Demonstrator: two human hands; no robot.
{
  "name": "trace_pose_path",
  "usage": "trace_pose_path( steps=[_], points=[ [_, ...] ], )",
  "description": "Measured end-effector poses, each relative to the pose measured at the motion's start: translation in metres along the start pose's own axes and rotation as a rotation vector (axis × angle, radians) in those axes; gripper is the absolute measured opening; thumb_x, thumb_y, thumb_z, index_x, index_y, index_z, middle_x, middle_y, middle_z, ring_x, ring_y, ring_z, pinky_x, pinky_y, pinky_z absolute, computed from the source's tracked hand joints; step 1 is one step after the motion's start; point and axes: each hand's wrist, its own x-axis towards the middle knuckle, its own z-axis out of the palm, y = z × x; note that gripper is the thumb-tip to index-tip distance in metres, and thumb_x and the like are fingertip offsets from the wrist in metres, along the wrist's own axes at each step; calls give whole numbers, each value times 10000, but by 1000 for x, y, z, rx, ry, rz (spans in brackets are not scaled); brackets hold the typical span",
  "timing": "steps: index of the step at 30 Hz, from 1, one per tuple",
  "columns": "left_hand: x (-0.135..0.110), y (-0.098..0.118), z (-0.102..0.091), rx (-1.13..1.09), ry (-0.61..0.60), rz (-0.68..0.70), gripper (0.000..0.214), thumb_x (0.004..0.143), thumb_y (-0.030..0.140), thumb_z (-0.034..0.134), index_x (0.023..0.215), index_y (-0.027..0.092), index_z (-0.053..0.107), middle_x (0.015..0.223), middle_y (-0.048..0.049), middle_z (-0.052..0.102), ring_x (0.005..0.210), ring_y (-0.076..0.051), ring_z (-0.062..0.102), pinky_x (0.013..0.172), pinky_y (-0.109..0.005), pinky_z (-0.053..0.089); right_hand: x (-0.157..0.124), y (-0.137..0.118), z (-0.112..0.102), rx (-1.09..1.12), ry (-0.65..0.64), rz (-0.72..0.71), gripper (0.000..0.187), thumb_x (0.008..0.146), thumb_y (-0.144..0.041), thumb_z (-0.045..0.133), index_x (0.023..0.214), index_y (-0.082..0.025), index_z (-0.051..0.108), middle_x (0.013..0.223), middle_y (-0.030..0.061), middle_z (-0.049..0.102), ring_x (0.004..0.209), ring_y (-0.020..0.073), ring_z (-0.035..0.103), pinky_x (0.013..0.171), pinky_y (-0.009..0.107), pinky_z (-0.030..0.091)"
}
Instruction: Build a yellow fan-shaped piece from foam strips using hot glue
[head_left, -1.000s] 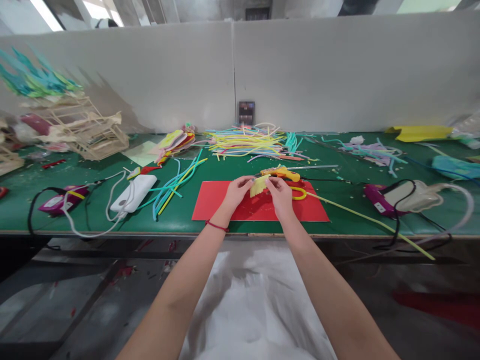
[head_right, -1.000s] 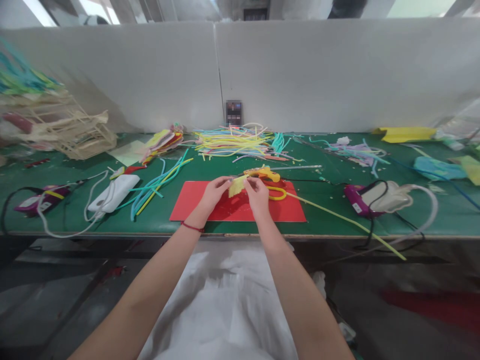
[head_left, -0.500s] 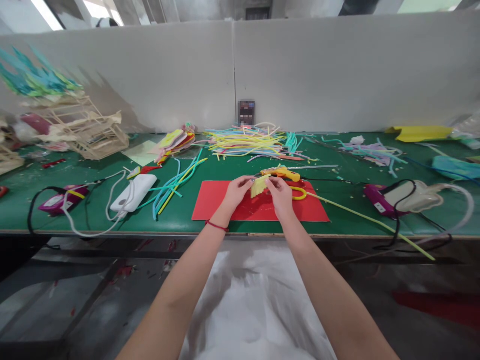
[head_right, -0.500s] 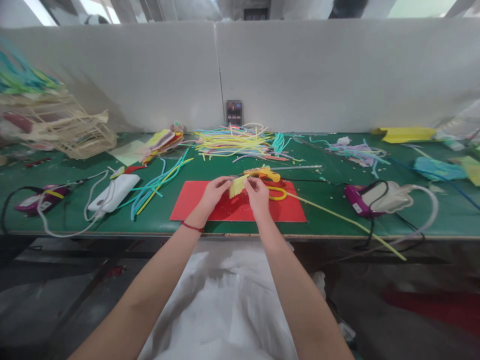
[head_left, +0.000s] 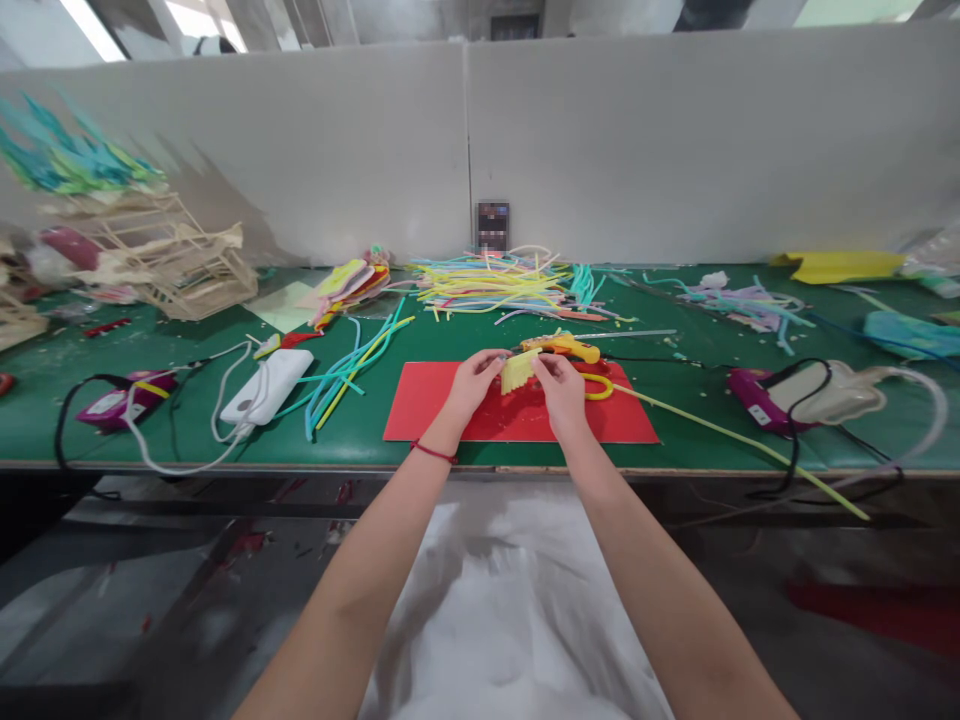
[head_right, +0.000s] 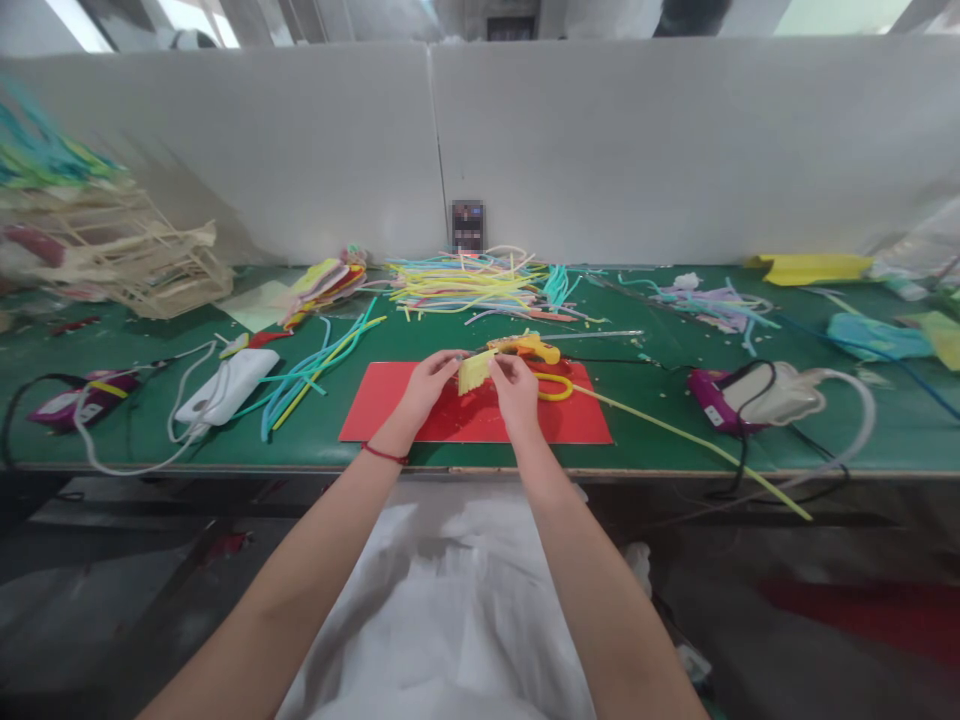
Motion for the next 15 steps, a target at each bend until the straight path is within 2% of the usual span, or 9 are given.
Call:
trace_pose_path(
  steps=[7,15],
  points=[
    [2,-5,0,-27,-4,-51,191,784,286,591,905,160,670,997,-74,695,907,-187,626,804,-303,493,0,1,-1,-5,13,9,349,603,-477,702,787,-189,630,783,25,664,757,177,609,713,335,513],
    [2,-2,1,69,-26,-15,133,766,259,613,838,158,658,927,-63,694,865,-178,622,805,-307,484,-1,-1,0,-43,-25,9,345,602,-484,700,772,-194,625,784,32,676,751,185,615,685,331,513]
  ],
)
